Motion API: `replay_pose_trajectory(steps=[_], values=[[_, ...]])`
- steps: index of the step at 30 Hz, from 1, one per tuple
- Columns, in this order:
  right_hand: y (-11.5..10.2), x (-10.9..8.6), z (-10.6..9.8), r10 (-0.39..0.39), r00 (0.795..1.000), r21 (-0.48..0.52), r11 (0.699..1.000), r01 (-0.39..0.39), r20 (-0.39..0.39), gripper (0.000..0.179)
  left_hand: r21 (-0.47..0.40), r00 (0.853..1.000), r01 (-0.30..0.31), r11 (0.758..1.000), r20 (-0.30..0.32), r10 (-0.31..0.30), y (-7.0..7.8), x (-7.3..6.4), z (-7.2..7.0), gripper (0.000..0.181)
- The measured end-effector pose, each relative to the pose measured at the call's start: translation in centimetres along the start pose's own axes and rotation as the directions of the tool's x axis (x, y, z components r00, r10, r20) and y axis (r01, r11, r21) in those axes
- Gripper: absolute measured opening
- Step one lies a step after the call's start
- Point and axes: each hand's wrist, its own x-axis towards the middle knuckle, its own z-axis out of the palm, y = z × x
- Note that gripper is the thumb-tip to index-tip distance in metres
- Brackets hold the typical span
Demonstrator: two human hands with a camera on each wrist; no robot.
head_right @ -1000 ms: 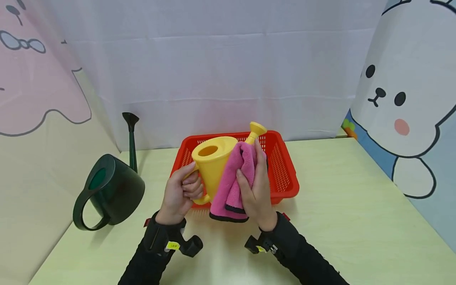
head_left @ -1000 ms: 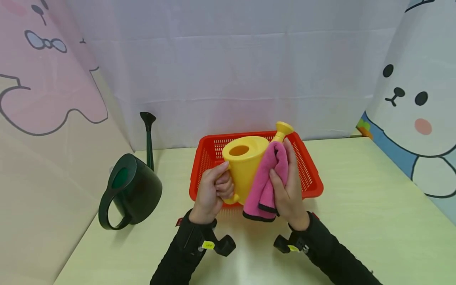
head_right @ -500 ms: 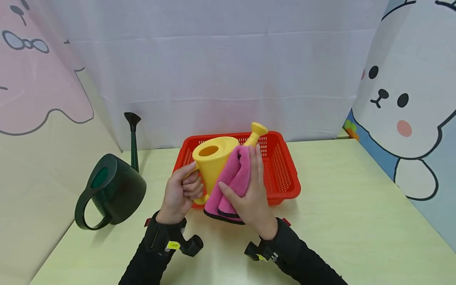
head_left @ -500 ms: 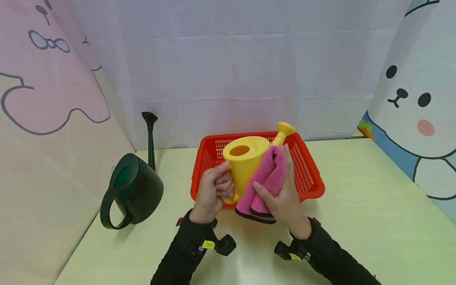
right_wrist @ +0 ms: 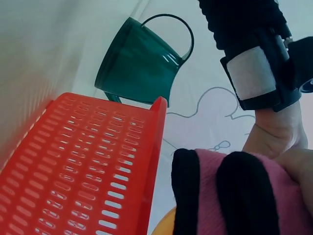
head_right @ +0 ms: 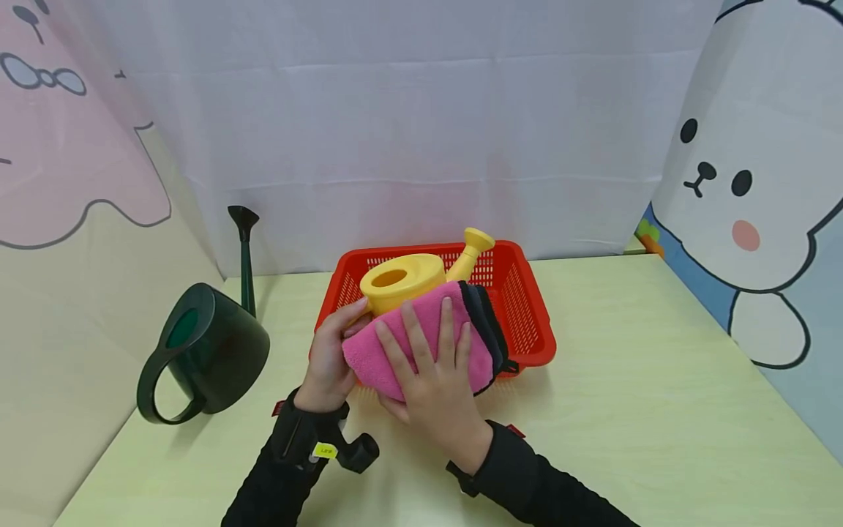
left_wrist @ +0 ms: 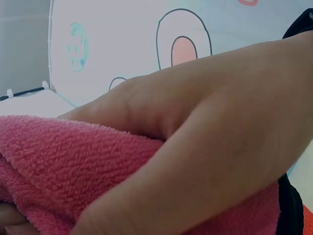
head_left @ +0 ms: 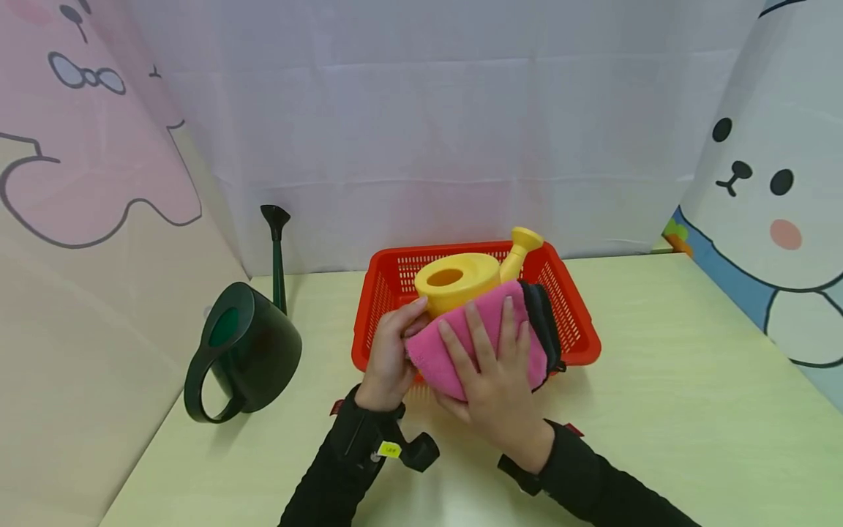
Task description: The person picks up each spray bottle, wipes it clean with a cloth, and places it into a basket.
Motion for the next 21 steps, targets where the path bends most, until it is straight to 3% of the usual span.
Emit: replay_pose_trajectory(steps=[7, 14, 17, 21], values=[[0.9, 0.5, -0.2, -0.067, 0.997, 0.051, 0.996, 0.069, -0.028, 0.062, -0.033, 1.0, -0.006, 0.999, -0.012, 0.005, 0.2, -0.1, 0.0, 0.044], [2.1, 1.3, -0.5, 0.0, 0.995, 0.208, 0.978, 0.021, -0.1, 0.058, -0.024, 0.998, -0.008, 1.0, 0.059, 0.01, 0.4, -0.3, -0.1, 0.045], [2.6, 1.5, -0.8, 0.066, 0.993, 0.322, 0.946, -0.031, -0.097, 0.058, -0.022, 0.996, -0.014, 1.0, 0.088, 0.016, 0.4, -0.3, -0.1, 0.046], [3.2, 1.7, -1.2, 0.206, 0.979, 0.523, 0.835, -0.169, -0.012, 0.068, -0.013, 0.995, -0.017, 1.0, 0.097, 0.018, 0.5, -0.5, 0.0, 0.046]])
